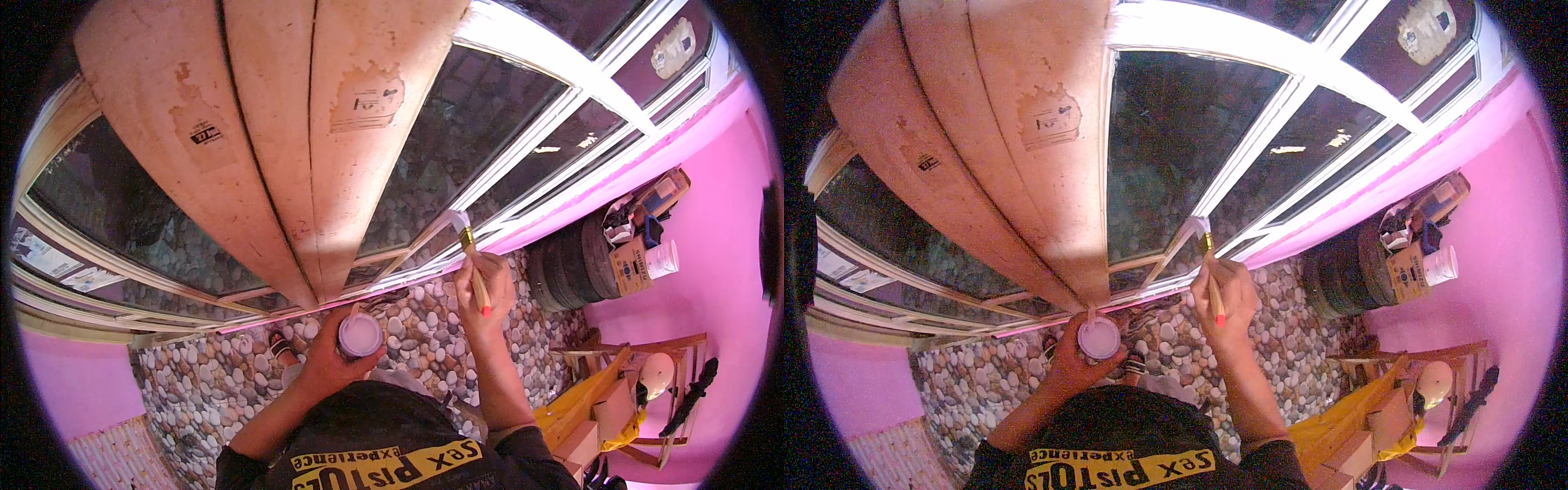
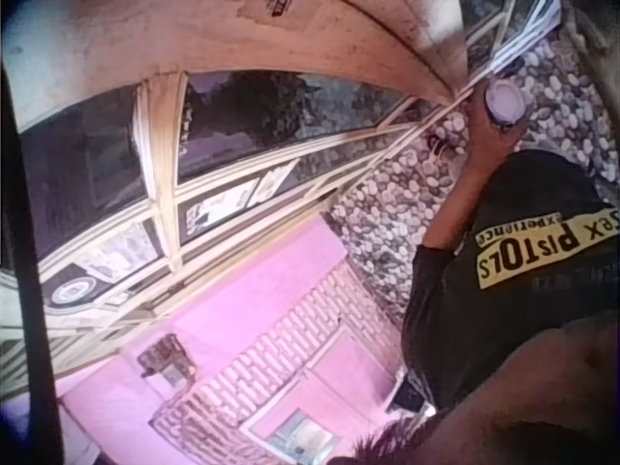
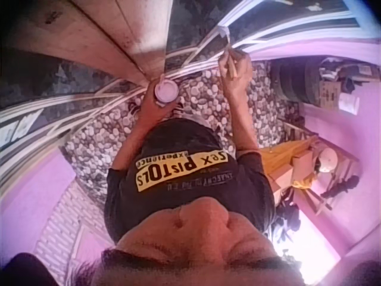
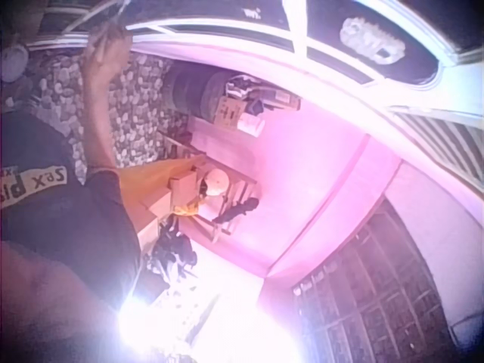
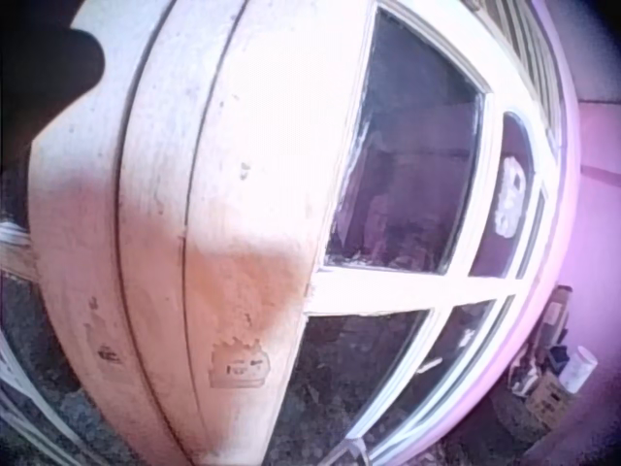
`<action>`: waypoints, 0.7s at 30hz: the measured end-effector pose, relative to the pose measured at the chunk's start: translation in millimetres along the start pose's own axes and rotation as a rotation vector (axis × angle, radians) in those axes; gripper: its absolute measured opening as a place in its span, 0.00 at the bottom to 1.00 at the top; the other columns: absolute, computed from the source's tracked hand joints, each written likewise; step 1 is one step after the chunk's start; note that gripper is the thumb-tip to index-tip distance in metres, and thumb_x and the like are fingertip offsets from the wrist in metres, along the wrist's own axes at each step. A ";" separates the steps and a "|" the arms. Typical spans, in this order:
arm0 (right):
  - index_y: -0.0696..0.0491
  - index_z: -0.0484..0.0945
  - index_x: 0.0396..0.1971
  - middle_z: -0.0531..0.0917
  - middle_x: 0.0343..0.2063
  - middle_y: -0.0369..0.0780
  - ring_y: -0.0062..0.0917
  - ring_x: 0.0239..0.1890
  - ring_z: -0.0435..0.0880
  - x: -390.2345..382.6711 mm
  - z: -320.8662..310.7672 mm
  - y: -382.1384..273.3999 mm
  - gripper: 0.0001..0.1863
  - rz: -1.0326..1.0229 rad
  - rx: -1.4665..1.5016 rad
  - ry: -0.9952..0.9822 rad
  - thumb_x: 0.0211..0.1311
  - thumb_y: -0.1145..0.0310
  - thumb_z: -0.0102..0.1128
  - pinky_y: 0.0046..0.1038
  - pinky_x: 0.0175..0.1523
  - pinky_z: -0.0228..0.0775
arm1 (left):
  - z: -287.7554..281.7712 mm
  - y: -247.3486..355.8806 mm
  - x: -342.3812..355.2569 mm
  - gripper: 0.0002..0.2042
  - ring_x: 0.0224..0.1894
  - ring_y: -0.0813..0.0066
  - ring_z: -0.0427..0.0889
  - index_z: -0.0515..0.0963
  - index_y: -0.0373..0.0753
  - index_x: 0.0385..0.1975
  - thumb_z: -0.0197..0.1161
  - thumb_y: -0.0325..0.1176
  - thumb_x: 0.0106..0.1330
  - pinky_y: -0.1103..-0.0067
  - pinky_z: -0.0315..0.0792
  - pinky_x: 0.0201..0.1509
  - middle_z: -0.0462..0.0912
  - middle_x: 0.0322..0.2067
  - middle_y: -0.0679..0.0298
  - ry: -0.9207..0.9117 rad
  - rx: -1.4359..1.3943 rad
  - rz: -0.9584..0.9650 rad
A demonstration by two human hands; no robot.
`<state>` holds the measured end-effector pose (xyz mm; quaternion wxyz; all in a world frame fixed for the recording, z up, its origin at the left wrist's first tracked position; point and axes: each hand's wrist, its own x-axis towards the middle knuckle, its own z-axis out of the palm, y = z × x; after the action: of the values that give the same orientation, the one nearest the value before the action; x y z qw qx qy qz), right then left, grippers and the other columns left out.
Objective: The person paints a white wooden frame around a glass door using a brush, dipping the brush into a small container of white paint throughout the process.
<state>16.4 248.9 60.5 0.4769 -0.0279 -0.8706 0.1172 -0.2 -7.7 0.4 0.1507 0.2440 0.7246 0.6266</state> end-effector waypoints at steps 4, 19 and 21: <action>0.55 0.78 0.38 0.82 0.29 0.45 0.39 0.29 0.84 -10.4 -6.9 -7.2 0.15 0.023 0.004 -0.015 0.50 0.80 0.70 0.36 0.32 0.76 | 0.8 -6.0 -0.8 0.36 0.55 0.63 0.78 0.66 0.36 0.61 0.78 0.35 0.54 0.69 0.72 0.60 0.77 0.51 0.54 0.018 -0.034 0.033; 0.55 0.78 0.40 0.82 0.31 0.45 0.40 0.28 0.83 5.8 -0.9 0.4 0.17 -0.006 -0.035 0.018 0.49 0.81 0.71 0.35 0.32 0.76 | -4.6 -8.4 0.2 0.37 0.55 0.63 0.79 0.65 0.37 0.62 0.79 0.35 0.54 0.69 0.72 0.59 0.76 0.51 0.54 0.004 -0.025 0.038; 0.55 0.78 0.40 0.82 0.32 0.45 0.40 0.29 0.84 9.1 -4.8 -0.3 0.16 0.001 -0.062 0.016 0.50 0.81 0.70 0.35 0.32 0.77 | -4.5 -8.5 0.6 0.37 0.54 0.63 0.79 0.65 0.37 0.61 0.79 0.35 0.54 0.69 0.72 0.59 0.76 0.51 0.54 -0.006 -0.043 0.031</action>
<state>15.5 250.8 70.5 0.4828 -0.0439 -0.8700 0.0903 -4.4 -12.0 -7.1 0.1482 0.2538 0.7067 0.6436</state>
